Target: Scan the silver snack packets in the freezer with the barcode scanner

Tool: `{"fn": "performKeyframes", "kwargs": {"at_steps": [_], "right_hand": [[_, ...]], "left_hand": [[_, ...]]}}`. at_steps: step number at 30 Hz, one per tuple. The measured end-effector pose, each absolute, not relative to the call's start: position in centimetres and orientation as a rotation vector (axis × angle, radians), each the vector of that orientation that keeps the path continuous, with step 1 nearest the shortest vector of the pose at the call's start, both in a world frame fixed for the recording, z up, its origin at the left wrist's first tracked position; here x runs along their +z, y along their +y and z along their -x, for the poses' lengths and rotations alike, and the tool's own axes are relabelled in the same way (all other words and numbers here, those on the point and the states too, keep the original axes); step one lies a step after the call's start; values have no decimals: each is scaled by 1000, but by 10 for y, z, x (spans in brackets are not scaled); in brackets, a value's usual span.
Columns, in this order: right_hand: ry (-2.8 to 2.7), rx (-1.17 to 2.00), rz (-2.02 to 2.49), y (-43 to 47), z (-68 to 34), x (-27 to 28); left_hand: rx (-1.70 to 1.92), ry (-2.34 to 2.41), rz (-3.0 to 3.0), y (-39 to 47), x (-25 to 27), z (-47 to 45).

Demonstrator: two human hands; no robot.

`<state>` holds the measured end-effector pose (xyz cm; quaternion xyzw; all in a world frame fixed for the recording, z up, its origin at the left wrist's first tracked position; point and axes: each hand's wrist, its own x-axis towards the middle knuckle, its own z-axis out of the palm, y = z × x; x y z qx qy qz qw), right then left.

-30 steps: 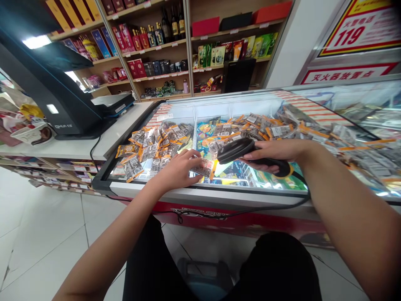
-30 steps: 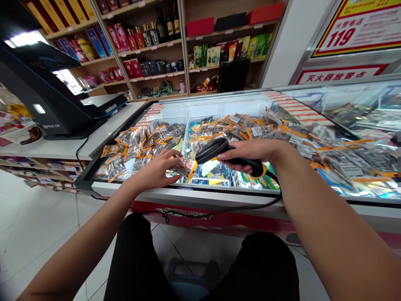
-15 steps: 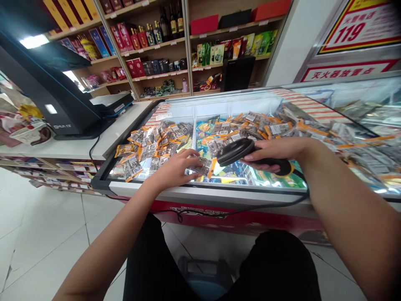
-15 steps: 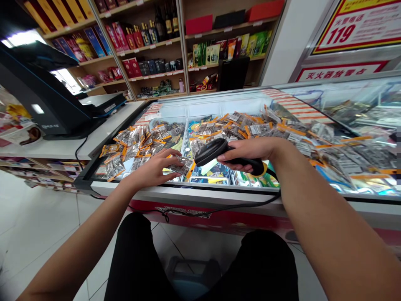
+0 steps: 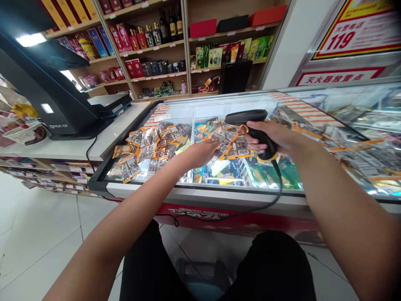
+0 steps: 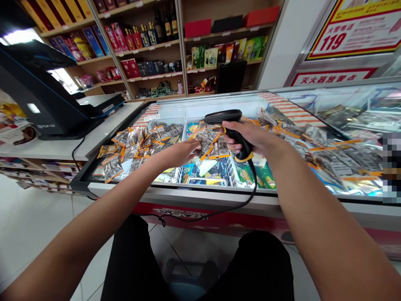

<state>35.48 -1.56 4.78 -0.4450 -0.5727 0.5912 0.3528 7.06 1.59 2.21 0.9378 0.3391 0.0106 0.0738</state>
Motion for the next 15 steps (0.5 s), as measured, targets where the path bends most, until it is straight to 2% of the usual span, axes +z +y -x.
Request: {"fn": "performKeyframes", "kwargs": {"at_steps": [5,10,12,15], "right_hand": [[-1407,1530,1140,-16,-352,47],[-1367,1540,1160,-20,-350,50],[-1355,1544,1160,-19,-350,50],[-1340,1541,1165,-19,-350,48]], "left_hand": [[4,1011,-2856,41,26,-98],[56,1199,-2919,33,30,-99],[82,1344,-2870,28,35,-85],[111,1823,-2684,29,42,-56]]}}
